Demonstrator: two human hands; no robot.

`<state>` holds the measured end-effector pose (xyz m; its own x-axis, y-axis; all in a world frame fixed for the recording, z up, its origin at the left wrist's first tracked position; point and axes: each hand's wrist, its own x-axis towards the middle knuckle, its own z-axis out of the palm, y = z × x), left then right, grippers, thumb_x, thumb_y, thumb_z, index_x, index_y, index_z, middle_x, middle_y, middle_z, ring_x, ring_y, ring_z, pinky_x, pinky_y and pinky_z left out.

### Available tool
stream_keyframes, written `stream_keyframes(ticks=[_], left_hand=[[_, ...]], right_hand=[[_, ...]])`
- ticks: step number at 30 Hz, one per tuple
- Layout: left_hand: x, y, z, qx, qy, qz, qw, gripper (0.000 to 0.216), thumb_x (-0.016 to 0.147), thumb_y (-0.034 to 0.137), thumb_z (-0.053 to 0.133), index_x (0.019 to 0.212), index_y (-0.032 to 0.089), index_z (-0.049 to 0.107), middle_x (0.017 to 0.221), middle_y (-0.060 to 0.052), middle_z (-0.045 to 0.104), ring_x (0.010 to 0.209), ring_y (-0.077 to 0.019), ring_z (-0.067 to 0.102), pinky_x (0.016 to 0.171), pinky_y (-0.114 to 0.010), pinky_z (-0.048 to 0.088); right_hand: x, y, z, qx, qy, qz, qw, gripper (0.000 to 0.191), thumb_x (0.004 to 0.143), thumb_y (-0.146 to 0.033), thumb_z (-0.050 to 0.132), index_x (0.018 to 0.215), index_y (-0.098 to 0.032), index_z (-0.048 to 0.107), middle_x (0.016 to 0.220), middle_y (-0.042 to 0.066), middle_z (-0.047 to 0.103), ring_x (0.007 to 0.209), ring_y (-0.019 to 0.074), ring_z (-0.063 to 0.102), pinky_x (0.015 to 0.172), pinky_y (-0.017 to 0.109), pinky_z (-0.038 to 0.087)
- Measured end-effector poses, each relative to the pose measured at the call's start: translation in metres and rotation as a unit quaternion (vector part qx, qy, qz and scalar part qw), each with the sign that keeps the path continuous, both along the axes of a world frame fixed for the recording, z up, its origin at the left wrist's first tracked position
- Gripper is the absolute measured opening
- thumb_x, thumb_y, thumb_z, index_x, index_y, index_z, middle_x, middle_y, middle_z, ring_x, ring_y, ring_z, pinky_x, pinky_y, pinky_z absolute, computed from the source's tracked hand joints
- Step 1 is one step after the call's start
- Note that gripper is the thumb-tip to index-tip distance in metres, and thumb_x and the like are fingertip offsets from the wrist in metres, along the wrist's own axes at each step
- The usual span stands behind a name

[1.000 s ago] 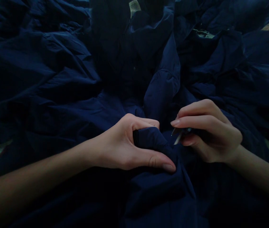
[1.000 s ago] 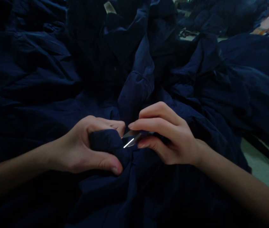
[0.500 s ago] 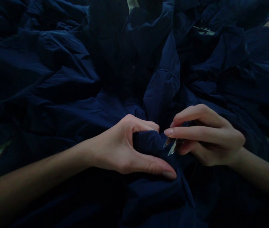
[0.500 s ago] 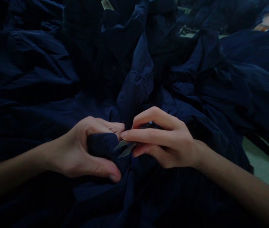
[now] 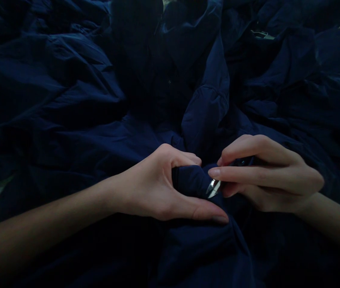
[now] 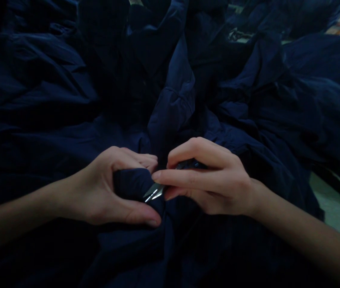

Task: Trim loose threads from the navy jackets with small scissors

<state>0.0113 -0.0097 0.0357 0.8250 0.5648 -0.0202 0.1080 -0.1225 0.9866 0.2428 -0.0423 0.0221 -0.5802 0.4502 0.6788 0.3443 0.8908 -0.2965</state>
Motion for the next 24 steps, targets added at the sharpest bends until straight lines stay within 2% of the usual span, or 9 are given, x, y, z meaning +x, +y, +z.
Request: stream_keyframes(ticks=[7,13,17,21,24], left_hand=[[-0.001,0.000,0.000,-0.002,0.010,-0.001,1.000,0.034,0.075,0.023,0.089,0.062,0.014,0.060,0.063,0.004,0.053,0.055,-0.0079,0.048,0.045,-0.021,0.034],[-0.001,0.001,-0.004,-0.016,-0.036,-0.001,0.999,0.036,0.077,0.017,0.089,0.062,0.014,0.057,0.067,0.004,0.054,0.059,-0.0074,0.050,0.050,-0.020,0.040],[-0.001,0.002,-0.004,-0.012,-0.064,-0.005,0.998,0.033,0.076,0.013,0.089,0.061,0.012,0.060,0.070,0.004,0.055,0.060,-0.0064,0.049,0.051,-0.018,0.042],[-0.001,0.000,-0.003,0.009,-0.054,0.001,0.998,0.034,0.075,0.013,0.089,0.059,0.012,0.059,0.068,0.005,0.054,0.060,-0.0064,0.050,0.051,-0.018,0.041],[0.000,-0.002,-0.003,0.050,-0.037,0.009,0.998,0.032,0.074,0.013,0.090,0.059,0.012,0.061,0.066,0.005,0.052,0.058,-0.0053,0.048,0.048,-0.017,0.037]], right_hand=[[0.002,-0.003,-0.002,-0.002,0.008,-0.034,0.999,0.011,0.097,-0.021,0.071,0.106,-0.021,0.079,0.099,0.005,0.072,0.079,0.0139,0.067,0.062,0.028,0.060],[0.001,-0.001,-0.007,-0.003,0.101,-0.078,0.992,0.020,0.097,-0.030,0.072,0.114,-0.020,0.077,0.101,0.009,0.070,0.085,0.0188,0.066,0.065,0.031,0.060],[0.000,-0.001,-0.010,-0.024,0.097,-0.058,0.993,0.026,0.099,-0.033,0.066,0.118,-0.017,0.074,0.103,0.010,0.069,0.080,0.0185,0.064,0.060,0.031,0.058],[-0.002,-0.004,-0.006,-0.073,0.085,-0.044,0.993,0.040,0.092,-0.047,0.075,0.118,-0.018,0.073,0.098,0.010,0.067,0.077,0.0184,0.063,0.056,0.030,0.056],[-0.004,-0.006,-0.001,-0.092,0.062,-0.019,0.994,0.027,0.088,-0.033,0.082,0.108,-0.016,0.074,0.091,0.006,0.067,0.071,0.0135,0.062,0.053,0.025,0.053]])
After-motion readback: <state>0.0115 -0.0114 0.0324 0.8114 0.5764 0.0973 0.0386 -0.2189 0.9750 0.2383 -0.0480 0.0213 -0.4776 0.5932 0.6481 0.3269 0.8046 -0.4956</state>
